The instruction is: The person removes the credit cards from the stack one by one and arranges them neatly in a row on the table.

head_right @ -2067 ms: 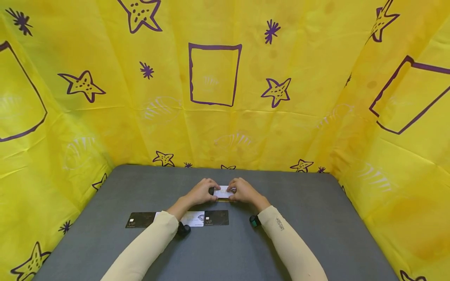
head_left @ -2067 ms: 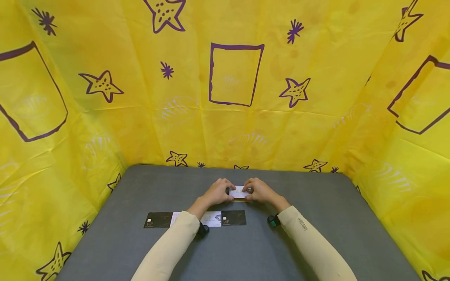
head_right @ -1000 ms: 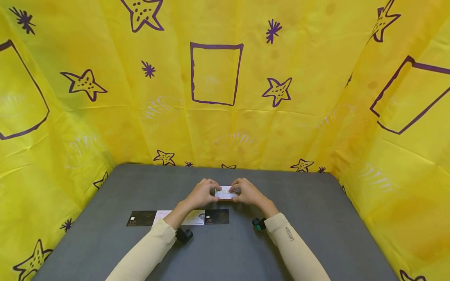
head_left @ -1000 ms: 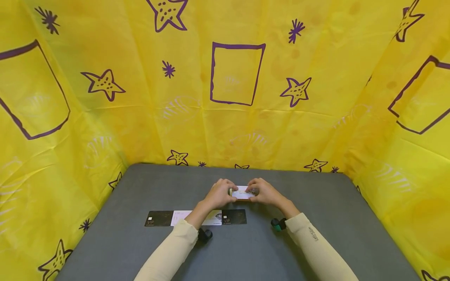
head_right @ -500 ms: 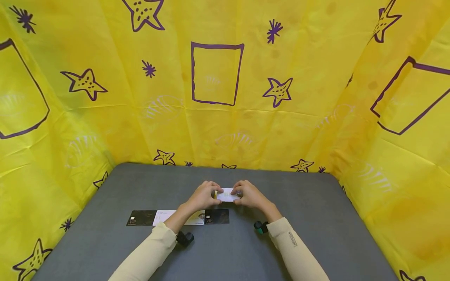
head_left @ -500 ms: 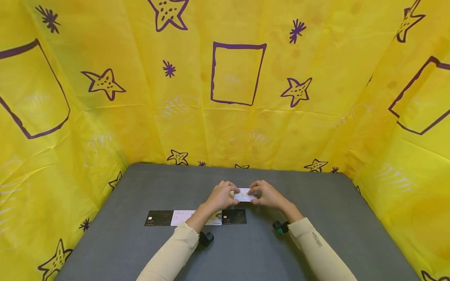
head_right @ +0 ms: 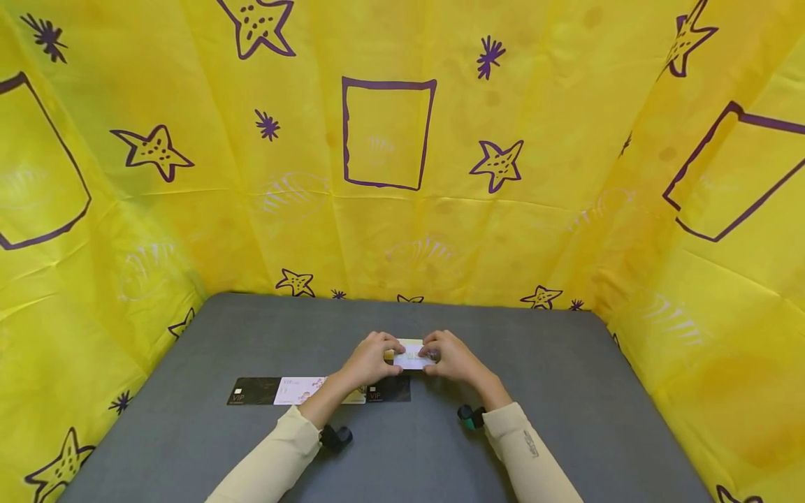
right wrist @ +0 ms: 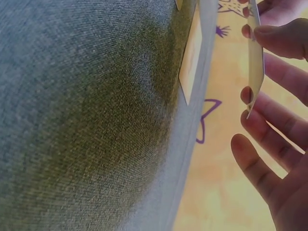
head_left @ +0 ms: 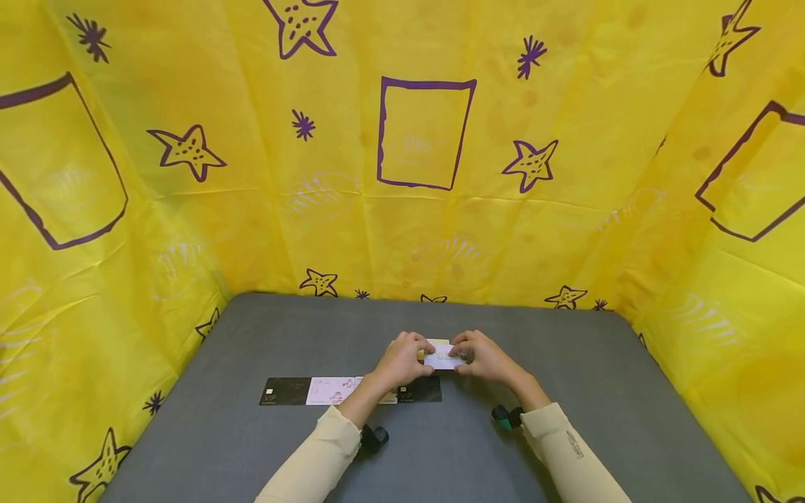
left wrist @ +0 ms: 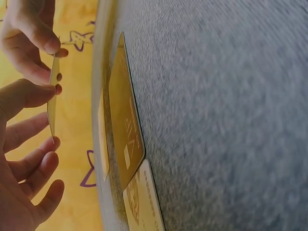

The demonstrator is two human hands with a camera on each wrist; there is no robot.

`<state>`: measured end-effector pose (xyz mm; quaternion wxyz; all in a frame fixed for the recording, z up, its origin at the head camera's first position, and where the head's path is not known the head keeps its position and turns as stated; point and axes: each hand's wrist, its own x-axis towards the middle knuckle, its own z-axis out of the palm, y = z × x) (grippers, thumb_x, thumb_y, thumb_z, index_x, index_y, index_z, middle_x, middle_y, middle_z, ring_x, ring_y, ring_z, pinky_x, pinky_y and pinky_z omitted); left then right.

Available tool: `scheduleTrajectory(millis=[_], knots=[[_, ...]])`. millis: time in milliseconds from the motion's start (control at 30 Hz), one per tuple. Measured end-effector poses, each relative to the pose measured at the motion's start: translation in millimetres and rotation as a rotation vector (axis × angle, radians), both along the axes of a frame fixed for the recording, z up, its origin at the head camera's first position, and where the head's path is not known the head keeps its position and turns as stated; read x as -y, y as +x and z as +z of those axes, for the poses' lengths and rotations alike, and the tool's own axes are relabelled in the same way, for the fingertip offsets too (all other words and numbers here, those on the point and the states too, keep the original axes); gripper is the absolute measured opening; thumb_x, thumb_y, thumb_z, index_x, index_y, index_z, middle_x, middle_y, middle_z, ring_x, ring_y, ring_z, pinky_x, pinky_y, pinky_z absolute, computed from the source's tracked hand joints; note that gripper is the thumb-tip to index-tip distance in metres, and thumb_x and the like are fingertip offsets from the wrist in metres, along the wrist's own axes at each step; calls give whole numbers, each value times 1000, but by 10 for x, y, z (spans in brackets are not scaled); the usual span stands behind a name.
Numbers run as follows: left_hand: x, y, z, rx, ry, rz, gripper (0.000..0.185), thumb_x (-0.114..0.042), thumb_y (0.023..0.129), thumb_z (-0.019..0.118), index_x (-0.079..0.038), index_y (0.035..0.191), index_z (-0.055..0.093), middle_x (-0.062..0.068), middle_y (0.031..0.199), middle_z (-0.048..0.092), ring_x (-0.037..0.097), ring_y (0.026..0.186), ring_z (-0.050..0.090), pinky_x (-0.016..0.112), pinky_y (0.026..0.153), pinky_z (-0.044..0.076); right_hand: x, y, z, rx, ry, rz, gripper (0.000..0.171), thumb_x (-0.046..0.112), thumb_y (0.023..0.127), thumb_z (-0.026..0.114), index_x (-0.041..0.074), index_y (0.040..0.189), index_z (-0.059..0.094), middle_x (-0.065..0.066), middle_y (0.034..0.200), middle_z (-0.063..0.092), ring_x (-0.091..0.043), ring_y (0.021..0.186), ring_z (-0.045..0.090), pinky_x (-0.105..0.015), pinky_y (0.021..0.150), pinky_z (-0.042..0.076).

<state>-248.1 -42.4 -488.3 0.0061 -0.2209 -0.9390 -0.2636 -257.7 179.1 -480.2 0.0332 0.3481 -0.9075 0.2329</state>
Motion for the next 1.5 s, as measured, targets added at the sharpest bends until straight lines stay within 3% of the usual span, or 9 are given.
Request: scheduleTrajectory(millis=[800, 1033, 1300, 1500], knots=[[-273, 162, -63, -86, -25, 23, 29, -29, 74, 82, -18, 100, 76, 2, 109, 68, 23, 108, 57, 41, 87, 45, -220, 185, -69, -12, 1, -47, 17, 10, 74, 78, 8, 91, 75, -9, 105, 65, -26, 95, 55, -39, 82, 46], [-332, 201, -89, -71, -43, -8, 29, -29, 75, 82, -17, 100, 75, 2, 110, 67, 21, 101, 56, 36, 83, 45, -294, 231, -116, 16, 13, -64, 17, 10, 75, 78, 9, 92, 74, -8, 105, 65, -25, 94, 55, -37, 80, 46], [-359, 199, -149, -80, -58, -47, 30, -28, 74, 82, -16, 100, 75, 0, 102, 67, 19, 97, 56, 36, 89, 46, -324, 273, -161, 29, 7, -54, 17, 10, 74, 79, 10, 91, 75, -8, 105, 66, -26, 95, 55, -37, 81, 47], [-390, 211, -125, -70, -83, -77, 30, -29, 72, 83, -17, 99, 76, -2, 99, 69, 18, 96, 56, 32, 82, 46, -353, 299, -180, 34, 7, -42, 17, 10, 74, 79, 9, 90, 75, -8, 103, 66, -25, 93, 56, -37, 79, 47]])
